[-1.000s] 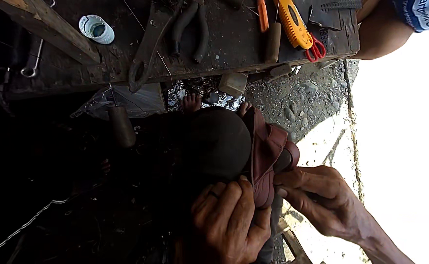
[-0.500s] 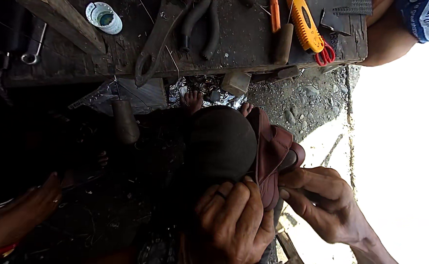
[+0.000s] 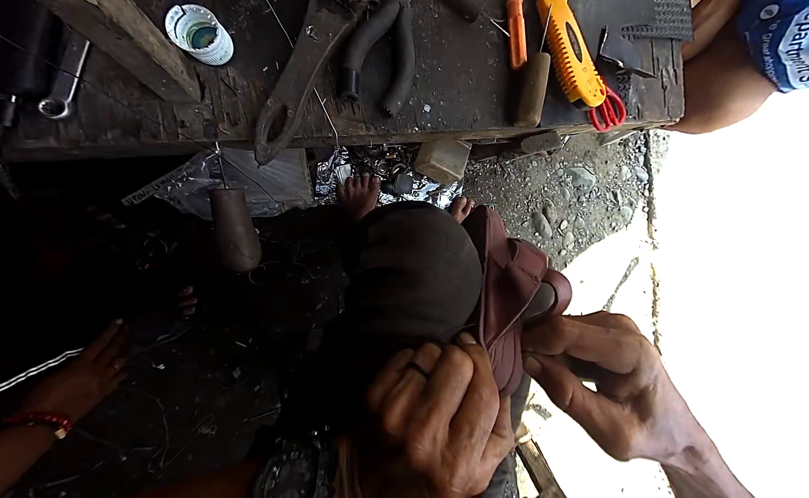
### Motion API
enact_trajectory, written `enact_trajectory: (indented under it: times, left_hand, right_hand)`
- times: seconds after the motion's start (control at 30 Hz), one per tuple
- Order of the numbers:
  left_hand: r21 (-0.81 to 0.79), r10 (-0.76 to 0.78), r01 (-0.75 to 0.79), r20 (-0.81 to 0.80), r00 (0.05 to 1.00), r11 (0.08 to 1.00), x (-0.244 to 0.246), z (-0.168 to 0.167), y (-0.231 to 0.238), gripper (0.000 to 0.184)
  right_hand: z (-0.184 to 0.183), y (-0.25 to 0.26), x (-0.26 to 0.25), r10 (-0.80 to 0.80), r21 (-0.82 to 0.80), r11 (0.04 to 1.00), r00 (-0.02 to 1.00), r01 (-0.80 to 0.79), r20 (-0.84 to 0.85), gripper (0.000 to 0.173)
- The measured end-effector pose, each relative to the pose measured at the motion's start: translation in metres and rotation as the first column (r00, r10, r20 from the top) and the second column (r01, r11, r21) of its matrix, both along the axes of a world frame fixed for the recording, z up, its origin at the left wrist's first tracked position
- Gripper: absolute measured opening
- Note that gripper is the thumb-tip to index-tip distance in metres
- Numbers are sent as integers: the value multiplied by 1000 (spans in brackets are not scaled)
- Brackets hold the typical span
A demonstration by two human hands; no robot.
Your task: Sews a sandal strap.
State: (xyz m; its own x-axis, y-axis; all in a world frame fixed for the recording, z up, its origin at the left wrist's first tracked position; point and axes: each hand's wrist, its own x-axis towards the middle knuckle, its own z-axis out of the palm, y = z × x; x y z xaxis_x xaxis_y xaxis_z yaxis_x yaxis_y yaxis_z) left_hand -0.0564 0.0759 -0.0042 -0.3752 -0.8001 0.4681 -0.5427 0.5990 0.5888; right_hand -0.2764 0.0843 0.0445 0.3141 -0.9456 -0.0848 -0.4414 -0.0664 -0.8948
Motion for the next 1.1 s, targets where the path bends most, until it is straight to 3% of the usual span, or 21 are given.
enact_trajectory:
  times: [0.2, 0.4, 0.57, 1.1]
  left_hand:
    - [-5, -96, 96, 10, 995, 995, 3, -1, -4, 29]
    - [9, -85, 85, -10, 996, 996, 3, -5, 1, 31]
    - [6, -64, 64, -21, 998, 998, 0, -4, 0, 27]
    - [-20, -49, 49, 1, 999, 999, -2, -5, 0, 26]
  right_hand:
    - [-5, 11, -8, -30, 9, 1000, 999, 30, 23, 20]
    - [-3, 19, -19, 12, 93, 995, 995, -22, 103, 25]
    - [2, 5, -12, 26, 31, 999, 999, -26, 21, 20]
    - [6, -6, -4, 35, 43, 999, 998, -33, -47, 19]
